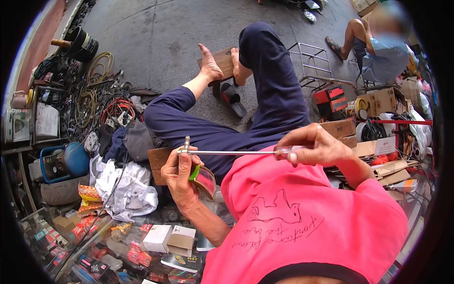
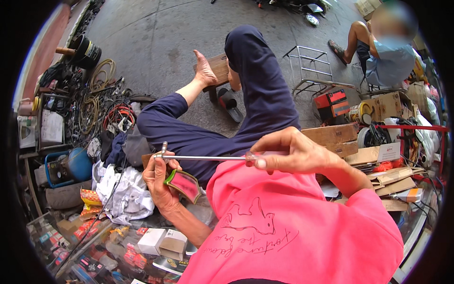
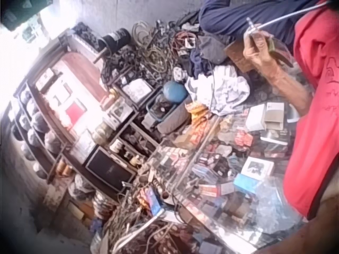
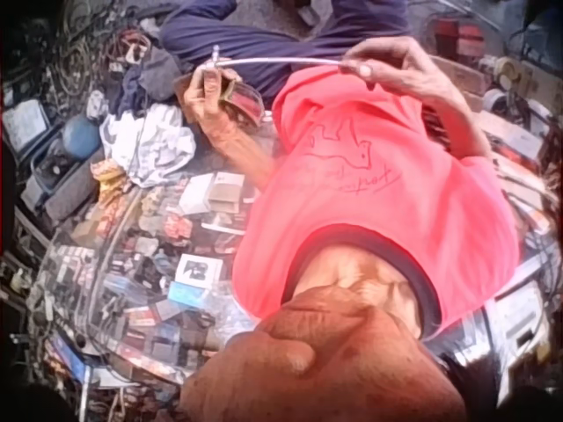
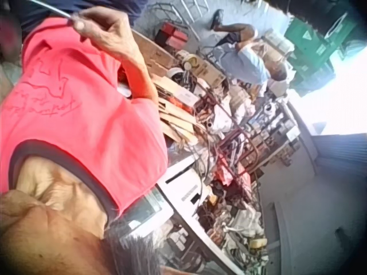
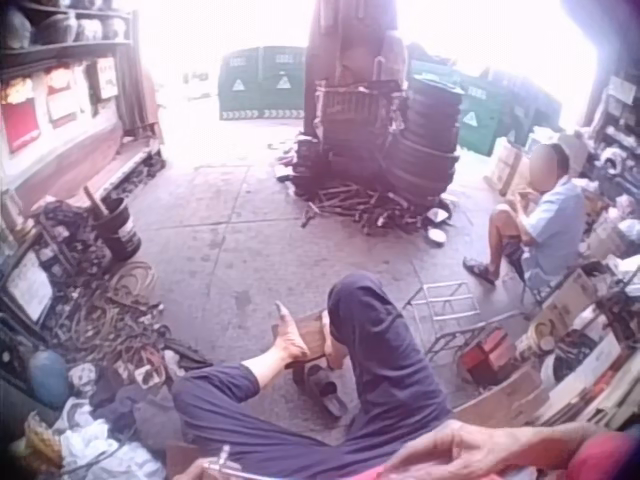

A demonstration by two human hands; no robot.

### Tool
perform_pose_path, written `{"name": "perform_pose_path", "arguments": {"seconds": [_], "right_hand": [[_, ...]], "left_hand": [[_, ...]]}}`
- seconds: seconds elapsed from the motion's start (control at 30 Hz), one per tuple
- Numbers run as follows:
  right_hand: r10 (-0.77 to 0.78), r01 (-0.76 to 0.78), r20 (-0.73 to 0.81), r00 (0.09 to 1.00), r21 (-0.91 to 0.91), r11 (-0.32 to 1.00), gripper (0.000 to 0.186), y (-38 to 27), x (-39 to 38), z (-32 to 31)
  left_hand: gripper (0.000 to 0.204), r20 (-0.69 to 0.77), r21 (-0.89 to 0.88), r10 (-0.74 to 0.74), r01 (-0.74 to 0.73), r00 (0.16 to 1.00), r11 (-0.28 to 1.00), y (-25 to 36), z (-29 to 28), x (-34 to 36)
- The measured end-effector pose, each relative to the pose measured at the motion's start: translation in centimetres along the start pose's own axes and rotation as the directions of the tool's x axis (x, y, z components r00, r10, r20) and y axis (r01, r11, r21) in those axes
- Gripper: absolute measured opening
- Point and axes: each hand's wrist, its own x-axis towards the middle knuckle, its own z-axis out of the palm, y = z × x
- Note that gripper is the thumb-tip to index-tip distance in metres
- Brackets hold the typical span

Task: The person sits on a low stool and uses a screwdriver to manipulate a small mechanical component held in their left hand. They repeatedly insert the screwdriver into the component and turn it, occasionally pausing to inspect the part. The task appears to be a repair or adjustment of a small device.

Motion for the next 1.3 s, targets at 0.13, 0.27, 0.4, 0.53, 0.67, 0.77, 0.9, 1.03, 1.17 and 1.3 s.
{"name": "perform_pose_path", "arguments": {"seconds": [0.13, 0.27, 0.4, 0.53, 0.67, 0.77, 0.9, 1.03, 1.17, 1.3], "right_hand": [[0.246, -0.248, 0.034, 0.969, 0.117, 0.962, 0.036, -1.4, -0.1, -0.1], [0.268, -0.27, 0.044, 0.962, 0.031, 0.962, 0.037, -1.0, -0.6, -0.7], [0.123, -0.119, 0.022, 0.992, -0.134, 0.984, 0.038, -0.4, -0.3, -1.0], [-0.156, 0.156, 0.029, 0.987, -0.351, 0.923, 0.034, 0.0, -0.3, -0.1], [-0.443, 0.338, 0.077, 0.893, -0.765, 0.548, 0.03, -1.0, -0.2, 1.0], [-0.603, 0.37, 0.157, 0.783, -0.896, 0.247, 0.042, -0.4, 0.0, 1.1], [-0.66, 0.395, 0.108, 0.744, -0.867, 0.303, 0.033, 0.2, 0.6, 1.1], [-0.412, 0.339, -0.043, 0.91, -0.493, 0.801, 0.028, -0.2, 0.6, 0.0], [0.172, -0.178, 0.062, 0.983, 0.119, 0.977, 0.036, -1.7, 1.2, -1.7], [0.107, -0.112, 0.174, 0.979, 0.017, 0.994, 0.039, -0.1, 2.0, -2.6]], "left_hand": [[0.037, 0.061, -0.037, -0.003, 0.005, 0.998, 0.999, 0.1, 0.2, -0.2], [0.041, 0.113, 0.059, 0.012, -0.019, 0.994, 0.998, 0.5, 0.3, -0.2], [0.039, 0.082, -0.042, 0.019, -0.016, 0.996, 0.999, 0.8, 0.7, -0.5], [0.04, 0.031, -0.006, 0.043, -0.043, 0.999, 0.999, 1.2, 0.2, -0.7], [0.041, -0.002, 0.091, 0.014, -0.014, 1.0, 0.996, 1.2, -0.2, -0.4], [0.036, -0.022, -0.038, 0.025, -0.026, 0.999, 0.999, 1.2, -0.1, -0.4], [0.034, -0.029, 0.015, 0.006, -0.005, 1.0, 1.0, 1.3, 0.1, -0.3], [0.032, -0.009, 0.086, -0.001, 0.002, 1.0, 0.996, 1.3, 0.5, -0.1], [0.036, -0.04, 0.029, 0.013, -0.012, 0.999, 1.0, 1.3, 1.7, 0.0], [0.034, -0.042, 0.05, -0.014, 0.016, 0.999, 0.999, 1.0, 1.7, -0.4]]}}
